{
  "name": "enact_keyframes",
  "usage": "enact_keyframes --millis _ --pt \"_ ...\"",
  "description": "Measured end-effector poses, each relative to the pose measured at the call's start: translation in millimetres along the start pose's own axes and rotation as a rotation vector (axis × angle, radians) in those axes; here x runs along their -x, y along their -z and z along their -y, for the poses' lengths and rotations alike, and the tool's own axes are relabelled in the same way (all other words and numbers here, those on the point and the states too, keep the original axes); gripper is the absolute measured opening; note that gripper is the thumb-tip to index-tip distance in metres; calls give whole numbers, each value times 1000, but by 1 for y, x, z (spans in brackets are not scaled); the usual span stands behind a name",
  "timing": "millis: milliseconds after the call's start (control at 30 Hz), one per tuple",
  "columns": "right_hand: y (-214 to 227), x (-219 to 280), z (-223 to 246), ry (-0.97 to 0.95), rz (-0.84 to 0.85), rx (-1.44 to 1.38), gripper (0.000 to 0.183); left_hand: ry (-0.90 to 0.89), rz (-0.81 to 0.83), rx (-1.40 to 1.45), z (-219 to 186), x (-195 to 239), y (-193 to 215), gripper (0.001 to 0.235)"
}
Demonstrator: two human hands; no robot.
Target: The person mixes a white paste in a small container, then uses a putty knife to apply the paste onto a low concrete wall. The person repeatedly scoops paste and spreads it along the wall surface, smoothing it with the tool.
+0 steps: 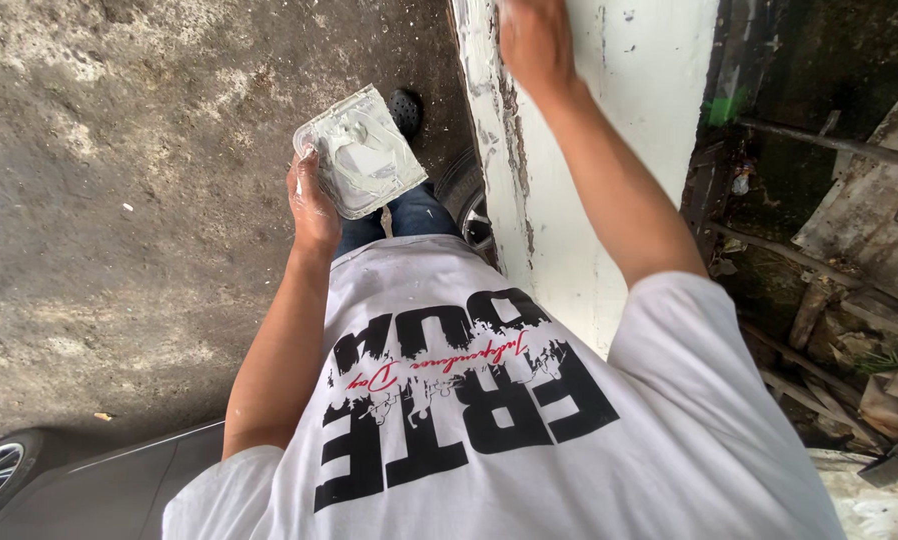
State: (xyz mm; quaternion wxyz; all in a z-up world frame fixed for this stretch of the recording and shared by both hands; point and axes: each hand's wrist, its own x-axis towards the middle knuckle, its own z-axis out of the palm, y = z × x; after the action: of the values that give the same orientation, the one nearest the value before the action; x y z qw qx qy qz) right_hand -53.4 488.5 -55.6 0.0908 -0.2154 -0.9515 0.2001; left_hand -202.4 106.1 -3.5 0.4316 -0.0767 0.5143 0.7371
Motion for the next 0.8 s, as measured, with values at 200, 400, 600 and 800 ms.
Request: enact_keyframes --millis 200,400,600,800 --pt "78 125 94 15 109 -59 47 39 -33 -41 1 -11 -11 52" --pt "122 89 122 -371 -62 -380 37 -96 94 -441 -22 -12 -41 54" --pt "130 15 175 -86 -128 -329 40 -182 192 -560 -50 -3 -83 45" --pt "112 4 212 184 -52 -244 35 -239 232 -564 -69 -4 -99 42"
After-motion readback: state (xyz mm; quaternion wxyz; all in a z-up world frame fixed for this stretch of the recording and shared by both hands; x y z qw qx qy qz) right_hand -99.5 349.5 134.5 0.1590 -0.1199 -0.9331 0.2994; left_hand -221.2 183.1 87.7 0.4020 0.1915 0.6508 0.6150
